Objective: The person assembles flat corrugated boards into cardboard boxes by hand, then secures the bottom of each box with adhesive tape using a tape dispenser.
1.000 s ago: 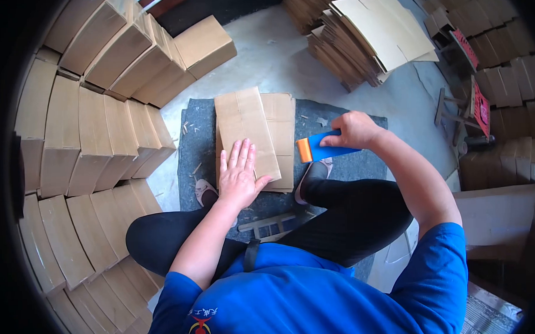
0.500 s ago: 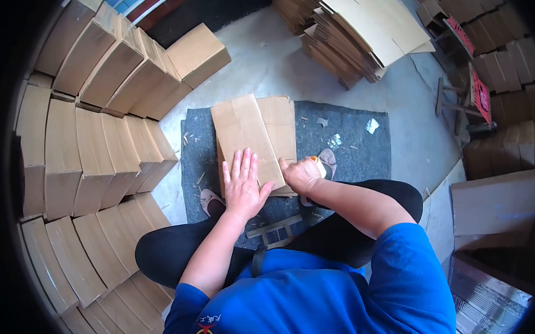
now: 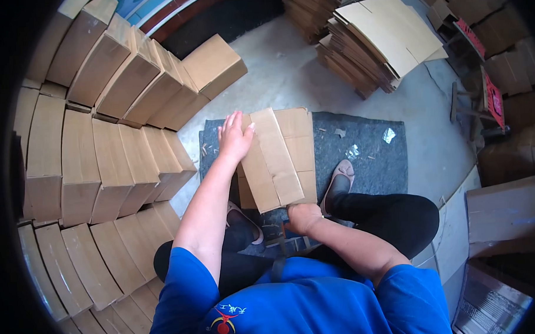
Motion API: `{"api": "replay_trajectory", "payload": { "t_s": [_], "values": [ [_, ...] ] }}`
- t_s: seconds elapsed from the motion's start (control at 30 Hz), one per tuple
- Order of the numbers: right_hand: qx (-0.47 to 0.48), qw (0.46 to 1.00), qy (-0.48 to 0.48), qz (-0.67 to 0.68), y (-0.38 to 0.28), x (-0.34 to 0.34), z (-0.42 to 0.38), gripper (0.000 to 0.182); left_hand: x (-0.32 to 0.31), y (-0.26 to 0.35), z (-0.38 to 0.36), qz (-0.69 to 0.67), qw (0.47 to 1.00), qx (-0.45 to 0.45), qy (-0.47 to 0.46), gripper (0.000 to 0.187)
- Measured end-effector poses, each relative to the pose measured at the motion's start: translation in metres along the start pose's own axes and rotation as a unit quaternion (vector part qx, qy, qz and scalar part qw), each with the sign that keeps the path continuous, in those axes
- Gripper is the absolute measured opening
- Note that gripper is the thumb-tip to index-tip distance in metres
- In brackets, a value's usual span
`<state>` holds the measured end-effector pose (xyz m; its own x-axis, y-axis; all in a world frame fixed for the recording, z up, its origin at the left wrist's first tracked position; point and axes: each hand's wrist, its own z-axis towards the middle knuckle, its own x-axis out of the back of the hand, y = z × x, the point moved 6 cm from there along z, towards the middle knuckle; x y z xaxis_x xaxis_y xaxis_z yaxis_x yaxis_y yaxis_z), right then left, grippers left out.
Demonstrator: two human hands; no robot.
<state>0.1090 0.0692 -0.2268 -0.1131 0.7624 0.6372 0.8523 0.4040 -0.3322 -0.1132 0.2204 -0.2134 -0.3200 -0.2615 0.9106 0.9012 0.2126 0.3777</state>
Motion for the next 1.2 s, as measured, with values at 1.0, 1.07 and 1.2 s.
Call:
{"api": "replay_trajectory", "payload": {
  "t_s": [1.0, 1.07, 1.2],
  "values": [
    [0.118, 0.906, 0.288, 0.286, 0.063, 0.222, -0.121, 0.04, 0.051, 0.068, -0.157, -0.681, 0.654, 0.298, -0.141, 0.044],
    [0.164, 0.906, 0.248, 0.3, 0.048, 0.206, -0.117, 0.042, 0.057, 0.092, -0.161, -0.776, 0.528, 0.274, -0.211, 0.051],
    [0.18, 0.904, 0.22, 0.321, 0.047, 0.183, -0.099, 0.04, 0.066, 0.092, -0.166, -0.786, 0.507, 0.265, -0.235, 0.054]
  ]
}}
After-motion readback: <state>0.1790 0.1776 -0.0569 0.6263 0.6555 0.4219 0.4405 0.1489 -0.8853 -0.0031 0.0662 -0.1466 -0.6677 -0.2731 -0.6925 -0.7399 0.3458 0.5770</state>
